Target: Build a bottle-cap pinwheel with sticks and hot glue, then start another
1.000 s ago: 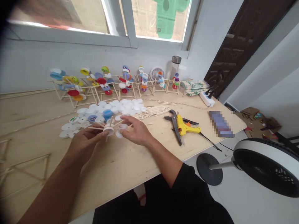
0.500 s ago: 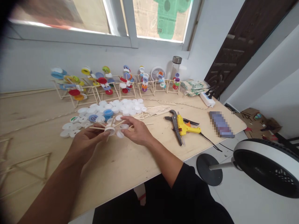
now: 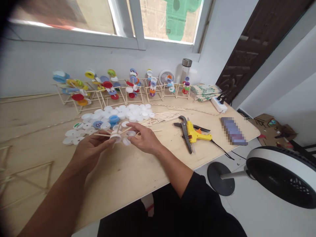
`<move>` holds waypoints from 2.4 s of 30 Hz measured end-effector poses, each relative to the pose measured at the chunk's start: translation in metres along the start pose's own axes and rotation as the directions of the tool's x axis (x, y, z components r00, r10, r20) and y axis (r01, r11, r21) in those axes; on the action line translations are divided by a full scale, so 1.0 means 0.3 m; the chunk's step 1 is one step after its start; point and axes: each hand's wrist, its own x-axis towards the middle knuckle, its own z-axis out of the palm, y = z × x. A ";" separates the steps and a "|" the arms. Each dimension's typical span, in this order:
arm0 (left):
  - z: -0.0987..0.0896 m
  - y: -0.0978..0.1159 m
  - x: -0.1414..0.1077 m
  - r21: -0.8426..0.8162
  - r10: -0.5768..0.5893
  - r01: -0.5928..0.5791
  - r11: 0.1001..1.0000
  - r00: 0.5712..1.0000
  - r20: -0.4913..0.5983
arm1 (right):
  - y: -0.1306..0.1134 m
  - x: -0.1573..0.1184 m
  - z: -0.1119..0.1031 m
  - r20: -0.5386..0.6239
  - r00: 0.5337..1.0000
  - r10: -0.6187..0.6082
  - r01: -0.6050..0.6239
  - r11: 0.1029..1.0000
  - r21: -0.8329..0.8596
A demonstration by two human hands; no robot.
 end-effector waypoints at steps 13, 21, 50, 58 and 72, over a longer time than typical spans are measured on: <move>0.016 0.015 -0.011 -0.056 -0.030 0.029 0.998 0.999 -0.018 | -0.005 -0.004 -0.006 0.008 1.000 0.006 -0.006 1.000 0.019; 0.011 0.010 -0.007 -0.111 -0.009 0.012 0.994 1.000 0.024 | -0.001 -0.001 -0.017 0.002 1.000 0.021 -0.021 0.998 0.053; 0.010 0.050 -0.034 -0.012 -0.066 0.069 0.998 0.984 0.165 | -0.036 -0.002 -0.010 0.072 0.987 0.141 -0.157 0.932 0.326; 0.007 0.035 -0.022 0.018 -0.064 0.061 0.998 0.971 0.231 | -0.036 -0.003 0.004 0.069 0.990 0.124 -0.139 0.944 0.298; 0.008 0.040 -0.020 0.046 -0.055 0.044 0.998 0.966 0.252 | 0.001 -0.005 0.014 0.075 0.992 0.097 -0.113 0.962 0.250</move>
